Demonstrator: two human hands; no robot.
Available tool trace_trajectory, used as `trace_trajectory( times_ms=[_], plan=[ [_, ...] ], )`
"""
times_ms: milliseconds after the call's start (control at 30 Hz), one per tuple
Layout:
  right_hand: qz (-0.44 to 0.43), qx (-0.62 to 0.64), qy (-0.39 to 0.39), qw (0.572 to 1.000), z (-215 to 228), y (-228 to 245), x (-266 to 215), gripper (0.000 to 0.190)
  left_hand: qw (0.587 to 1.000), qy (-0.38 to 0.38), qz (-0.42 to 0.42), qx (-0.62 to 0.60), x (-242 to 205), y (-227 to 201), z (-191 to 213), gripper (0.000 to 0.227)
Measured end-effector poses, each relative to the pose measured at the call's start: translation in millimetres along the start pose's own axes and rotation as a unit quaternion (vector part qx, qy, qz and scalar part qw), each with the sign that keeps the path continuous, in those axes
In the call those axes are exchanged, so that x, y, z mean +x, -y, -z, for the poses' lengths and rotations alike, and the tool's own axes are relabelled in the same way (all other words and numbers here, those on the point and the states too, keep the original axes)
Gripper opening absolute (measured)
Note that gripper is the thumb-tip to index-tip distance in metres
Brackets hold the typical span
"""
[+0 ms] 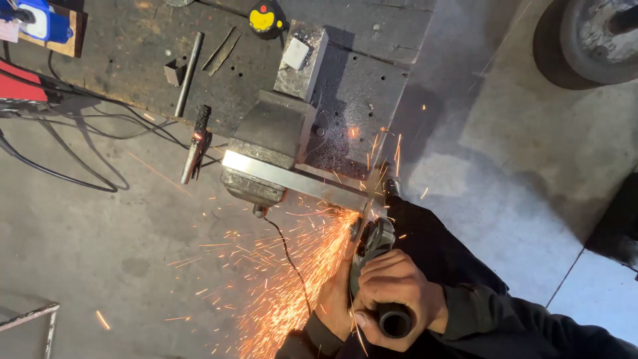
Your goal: Cutting a metal square tube with an angle grinder while it is secured in a vise.
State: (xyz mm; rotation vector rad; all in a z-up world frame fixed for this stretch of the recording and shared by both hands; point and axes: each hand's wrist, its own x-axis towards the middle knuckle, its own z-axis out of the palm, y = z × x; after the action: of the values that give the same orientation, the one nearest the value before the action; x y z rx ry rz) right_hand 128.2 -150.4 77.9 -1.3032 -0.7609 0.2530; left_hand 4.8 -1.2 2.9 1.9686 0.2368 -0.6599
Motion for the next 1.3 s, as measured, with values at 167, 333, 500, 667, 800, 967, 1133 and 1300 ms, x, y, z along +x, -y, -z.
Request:
trace_trajectory(
  times_ms=[167,333,500,667,800,967,1133,1300],
  plan=[
    [-0.010,0.004,0.006,1.000,-1,0,0,0.019,0.999,-0.024,0.016,-0.029,-3,19,-12,0.076],
    [-0.008,0.001,0.009,1.000,-4,-7,-6,0.021,1.000,-0.026,0.014,0.002,-3,24,-12,0.077],
    [0.017,-0.002,0.003,1.000,-4,-9,-9,0.013,0.999,-0.014,0.010,-0.049,-4,27,-13,0.068],
    [0.010,-0.001,-0.003,1.000,-1,-8,-7,0.019,0.998,-0.042,-0.047,-0.013,2,38,-20,0.065],
    [0.012,0.006,-0.002,1.000,1,-6,-5,0.017,0.999,-0.046,-0.010,-0.020,2,29,-19,0.067],
    [0.014,0.003,-0.008,1.000,2,-8,-5,0.021,0.998,-0.048,-0.045,-0.024,6,31,-19,0.051],
    [0.014,-0.003,-0.008,1.000,1,-9,-6,0.022,0.998,-0.049,-0.030,-0.005,5,41,-23,0.056],
    [0.010,-0.008,-0.001,1.000,1,-14,-8,0.024,0.998,-0.042,-0.028,-0.045,6,37,-20,0.056]
  ],
)
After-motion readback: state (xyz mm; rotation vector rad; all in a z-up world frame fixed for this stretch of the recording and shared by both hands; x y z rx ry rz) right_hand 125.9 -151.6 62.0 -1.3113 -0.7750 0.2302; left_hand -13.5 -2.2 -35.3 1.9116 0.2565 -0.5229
